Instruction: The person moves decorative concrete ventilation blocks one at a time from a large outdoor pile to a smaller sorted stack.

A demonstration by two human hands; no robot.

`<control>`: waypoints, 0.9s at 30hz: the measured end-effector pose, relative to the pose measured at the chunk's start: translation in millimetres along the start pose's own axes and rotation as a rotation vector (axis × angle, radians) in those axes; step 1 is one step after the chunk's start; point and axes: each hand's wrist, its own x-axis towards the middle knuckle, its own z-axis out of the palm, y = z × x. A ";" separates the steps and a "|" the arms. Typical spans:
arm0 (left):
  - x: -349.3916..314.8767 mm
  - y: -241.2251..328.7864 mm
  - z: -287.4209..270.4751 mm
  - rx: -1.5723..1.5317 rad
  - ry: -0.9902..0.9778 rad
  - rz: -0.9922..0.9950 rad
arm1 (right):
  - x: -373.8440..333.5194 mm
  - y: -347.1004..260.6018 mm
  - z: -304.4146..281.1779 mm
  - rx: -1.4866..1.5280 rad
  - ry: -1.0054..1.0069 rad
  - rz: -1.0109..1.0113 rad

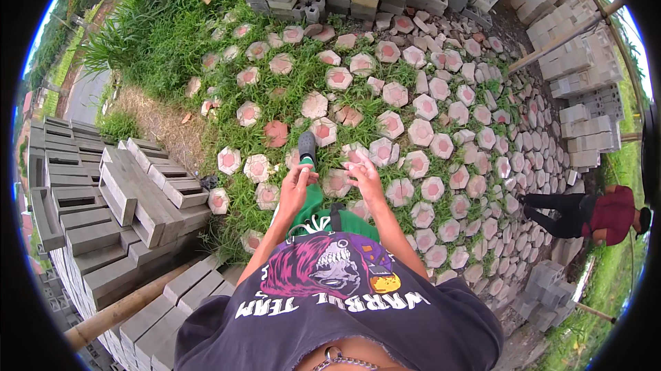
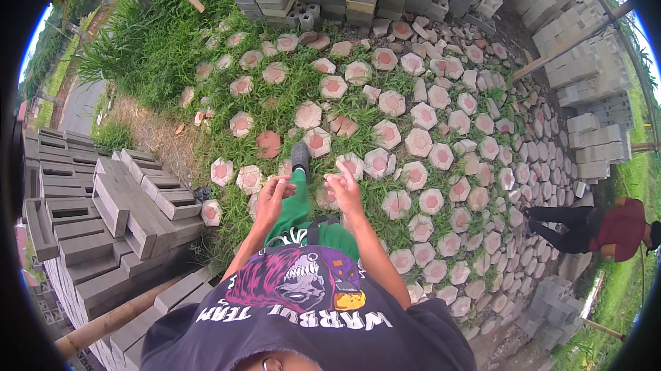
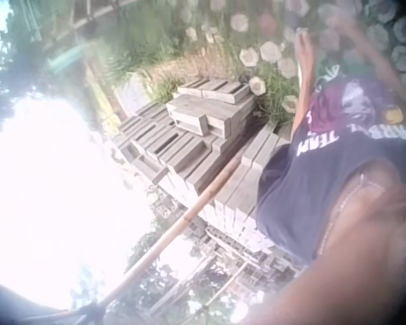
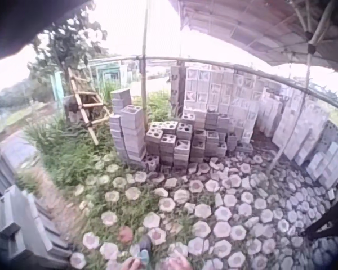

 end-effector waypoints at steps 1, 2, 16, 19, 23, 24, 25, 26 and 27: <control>25.9 4.3 -3.2 -0.009 -0.032 0.004 | 17.2 -3.1 3.1 -0.004 0.018 -0.002; 51.6 8.5 -5.2 -0.008 -0.051 0.010 | 34.0 -6.6 5.9 0.000 0.035 -0.013; 384.5 140.8 -55.0 0.039 -0.311 0.105 | 282.9 -169.3 109.4 0.055 0.242 -0.130; 425.7 145.5 -63.3 0.030 -0.317 0.047 | 321.3 -178.7 118.8 0.071 0.267 -0.087; 478.4 145.2 -64.6 0.028 -0.325 -0.022 | 376.7 -191.7 126.0 0.051 0.299 -0.022; 492.2 144.4 -60.8 0.039 -0.329 -0.028 | 392.0 -196.4 123.5 0.038 0.306 0.005; 506.1 144.6 -56.4 0.044 -0.348 -0.031 | 408.5 -200.1 119.6 0.032 0.301 0.020; 521.8 145.0 -51.0 0.046 -0.345 -0.034 | 427.1 -204.9 114.6 0.033 0.298 0.024; 538.4 145.4 -44.7 0.058 -0.353 -0.033 | 446.9 -210.4 108.7 0.059 0.275 0.032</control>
